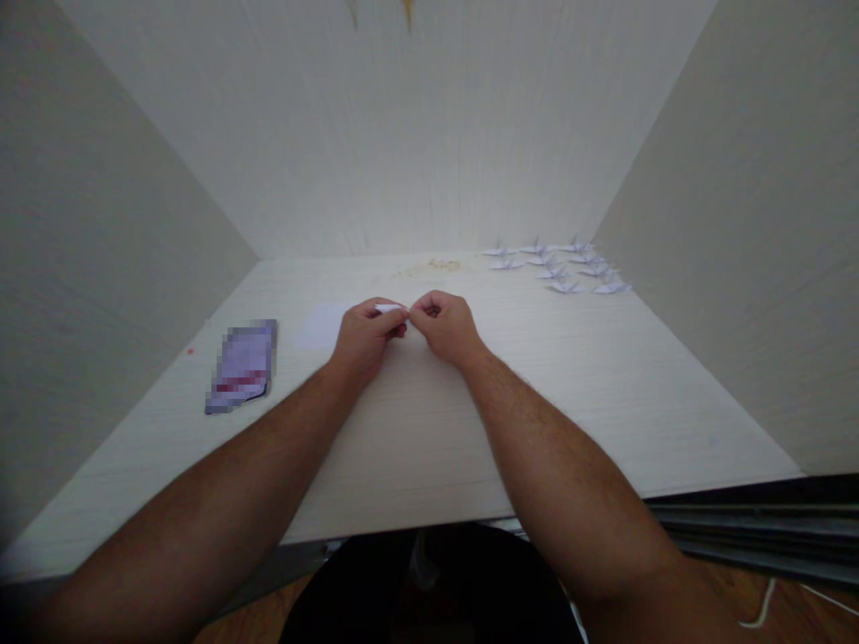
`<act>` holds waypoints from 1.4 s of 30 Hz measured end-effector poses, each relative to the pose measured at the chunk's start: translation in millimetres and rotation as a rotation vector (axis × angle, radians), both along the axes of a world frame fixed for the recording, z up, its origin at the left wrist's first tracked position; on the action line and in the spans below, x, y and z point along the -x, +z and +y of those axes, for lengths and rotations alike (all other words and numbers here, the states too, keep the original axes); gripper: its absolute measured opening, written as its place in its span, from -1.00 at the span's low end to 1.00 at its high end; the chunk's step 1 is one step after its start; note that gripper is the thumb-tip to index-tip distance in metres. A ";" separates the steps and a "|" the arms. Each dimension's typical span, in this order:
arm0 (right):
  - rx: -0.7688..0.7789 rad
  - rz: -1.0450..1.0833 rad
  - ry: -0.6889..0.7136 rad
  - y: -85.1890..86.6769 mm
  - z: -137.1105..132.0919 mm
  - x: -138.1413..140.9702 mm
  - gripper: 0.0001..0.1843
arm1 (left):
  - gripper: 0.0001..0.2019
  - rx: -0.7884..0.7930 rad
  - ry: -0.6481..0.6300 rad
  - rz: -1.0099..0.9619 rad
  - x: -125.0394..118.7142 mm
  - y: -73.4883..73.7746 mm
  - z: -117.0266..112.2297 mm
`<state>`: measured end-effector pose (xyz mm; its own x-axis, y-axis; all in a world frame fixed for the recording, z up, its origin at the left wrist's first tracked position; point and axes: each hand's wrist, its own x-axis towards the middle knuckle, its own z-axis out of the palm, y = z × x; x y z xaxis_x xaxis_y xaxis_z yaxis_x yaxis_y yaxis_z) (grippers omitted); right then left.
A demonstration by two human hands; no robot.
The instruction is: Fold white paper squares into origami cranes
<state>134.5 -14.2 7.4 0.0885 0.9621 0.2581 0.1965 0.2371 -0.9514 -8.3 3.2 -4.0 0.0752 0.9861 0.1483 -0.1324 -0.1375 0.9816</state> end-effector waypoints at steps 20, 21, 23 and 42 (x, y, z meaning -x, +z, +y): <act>-0.002 -0.018 -0.011 -1.1 0.1 -0.7 -0.84 | -0.84 0.027 -0.016 -0.004 1.0 -0.7 1.1; 0.000 -0.026 -0.012 -0.8 -0.1 -0.9 -0.84 | -0.84 0.024 -0.011 0.010 1.1 -0.4 0.9; -0.005 -0.034 -0.015 -0.2 -0.7 -1.1 -0.84 | -0.84 0.021 -0.005 0.018 1.0 1.0 0.2; 0.000 -0.051 -0.066 -3.2 0.0 -0.7 -0.80 | -0.75 0.007 0.012 -0.075 0.3 0.5 0.5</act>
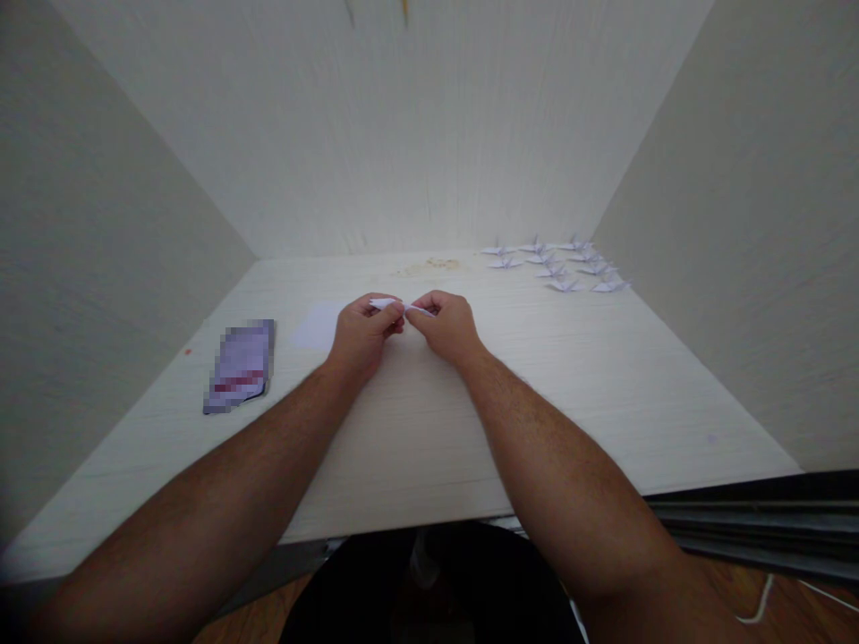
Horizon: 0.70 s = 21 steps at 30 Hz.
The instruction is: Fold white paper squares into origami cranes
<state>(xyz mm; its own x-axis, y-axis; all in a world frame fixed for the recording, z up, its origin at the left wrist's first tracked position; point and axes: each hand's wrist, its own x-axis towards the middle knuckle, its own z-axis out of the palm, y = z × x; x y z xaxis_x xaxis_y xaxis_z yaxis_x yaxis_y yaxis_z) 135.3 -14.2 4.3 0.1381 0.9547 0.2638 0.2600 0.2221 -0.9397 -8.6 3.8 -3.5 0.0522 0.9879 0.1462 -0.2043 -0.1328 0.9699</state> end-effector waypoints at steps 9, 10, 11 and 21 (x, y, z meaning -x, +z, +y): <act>-0.023 0.025 0.012 -3.7 0.7 0.6 -0.77 | -0.80 0.010 -0.040 -0.020 0.1 -0.9 1.1; -0.027 0.034 0.013 -4.5 1.1 0.7 -0.77 | -0.80 -0.001 -0.031 -0.004 -0.1 -1.5 1.4; -0.034 0.046 0.017 -5.1 1.4 0.7 -0.78 | -0.80 -0.016 -0.022 0.020 -0.4 -2.0 1.5; -0.037 0.043 -0.009 0.1 -2.5 0.3 -0.79 | -0.84 -0.078 0.005 0.130 -3.2 1.2 -4.1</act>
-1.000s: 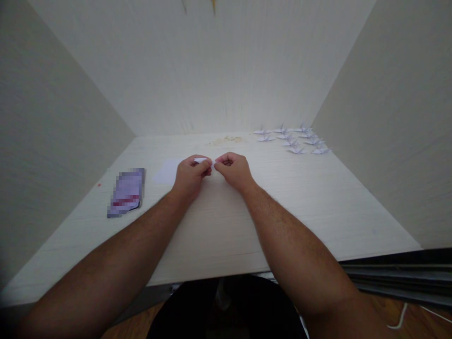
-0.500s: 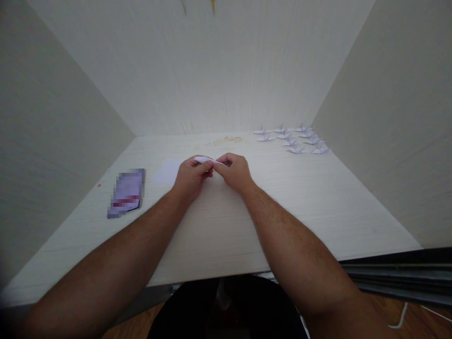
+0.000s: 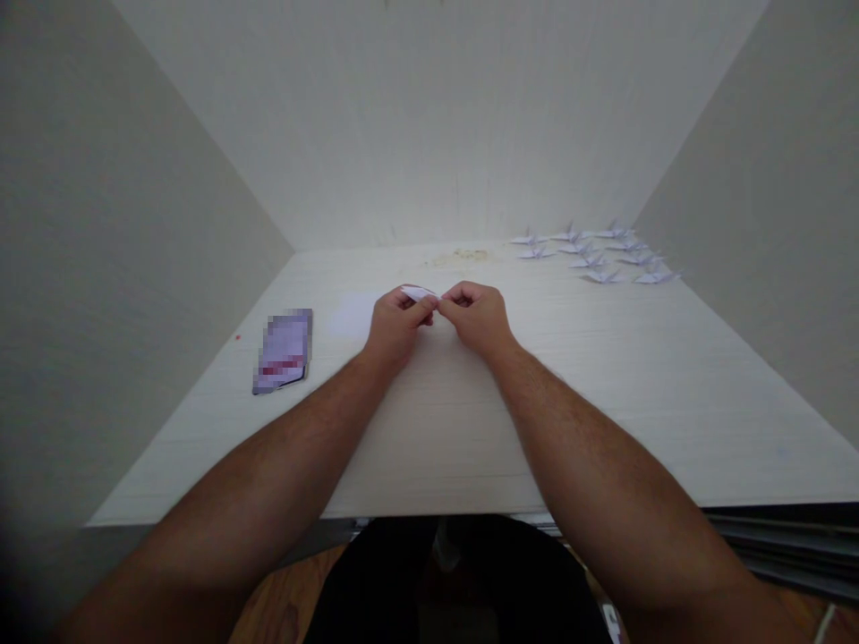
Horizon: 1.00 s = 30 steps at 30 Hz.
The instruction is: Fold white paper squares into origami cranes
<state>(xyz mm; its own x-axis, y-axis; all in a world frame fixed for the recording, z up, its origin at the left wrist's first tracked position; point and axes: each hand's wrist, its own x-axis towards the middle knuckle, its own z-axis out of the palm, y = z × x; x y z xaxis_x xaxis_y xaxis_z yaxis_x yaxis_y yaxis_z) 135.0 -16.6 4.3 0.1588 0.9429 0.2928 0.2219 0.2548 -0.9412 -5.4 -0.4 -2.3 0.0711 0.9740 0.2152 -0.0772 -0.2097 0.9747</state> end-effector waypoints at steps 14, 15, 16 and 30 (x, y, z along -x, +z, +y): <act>0.086 0.029 0.072 -4.6 4.9 -3.2 -0.86 | -0.83 0.014 0.090 -0.024 2.9 -9.3 9.8; 0.091 0.035 0.075 -4.4 4.7 -3.1 -0.87 | -0.84 0.009 0.073 -0.028 3.3 -10.1 10.5; 0.089 0.041 0.073 -4.1 4.3 -2.9 -0.87 | -0.84 0.006 0.056 -0.027 3.6 -10.4 10.7; 0.000 -0.034 0.065 -1.8 1.0 -0.6 -0.84 | -0.88 0.062 0.015 -0.081 0.1 -3.3 4.9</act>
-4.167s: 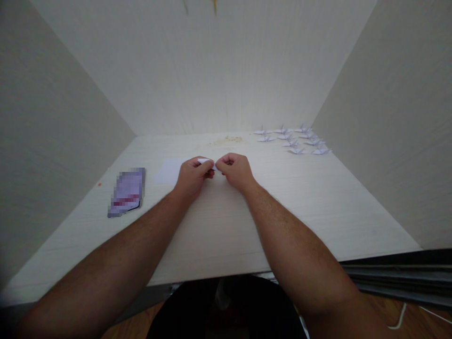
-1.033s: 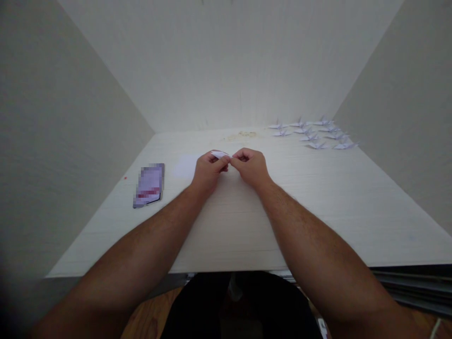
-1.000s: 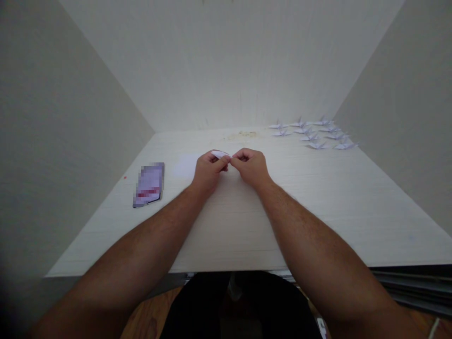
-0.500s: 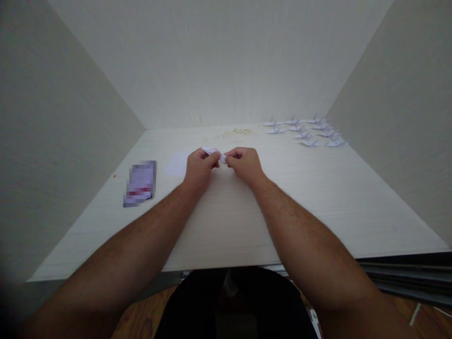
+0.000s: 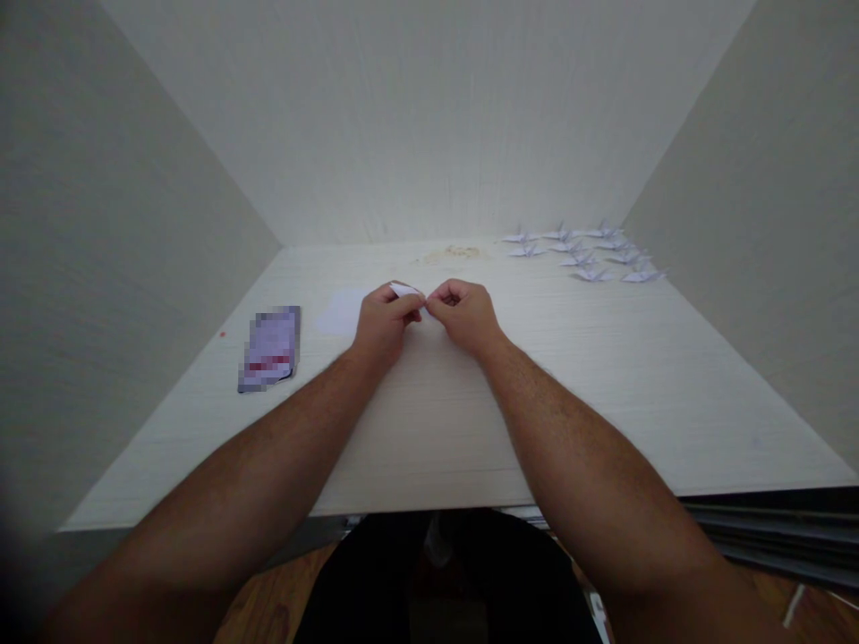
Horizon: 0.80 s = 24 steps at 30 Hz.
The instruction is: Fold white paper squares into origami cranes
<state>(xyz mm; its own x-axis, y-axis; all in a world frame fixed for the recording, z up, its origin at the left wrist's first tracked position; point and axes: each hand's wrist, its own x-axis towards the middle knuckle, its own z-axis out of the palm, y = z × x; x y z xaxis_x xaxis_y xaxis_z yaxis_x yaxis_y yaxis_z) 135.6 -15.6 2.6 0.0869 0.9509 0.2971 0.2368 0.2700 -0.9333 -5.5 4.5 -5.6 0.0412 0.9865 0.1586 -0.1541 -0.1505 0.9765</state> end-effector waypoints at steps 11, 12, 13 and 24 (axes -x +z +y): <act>0.043 0.030 -0.107 -5.8 4.2 -1.8 -0.86 | -0.90 -0.209 0.532 0.539 23.1 14.4 7.8; 0.044 0.025 -0.107 -6.3 4.1 -1.6 -0.86 | -0.86 -0.187 0.579 0.620 28.3 16.2 8.5; 0.047 0.022 -0.107 -6.4 3.9 -1.3 -0.86 | -0.82 -0.160 0.628 0.679 33.2 17.9 9.2; 0.072 0.021 -0.092 -7.2 2.5 -1.3 -0.86 | -0.80 0.035 0.829 0.925 64.1 18.9 20.5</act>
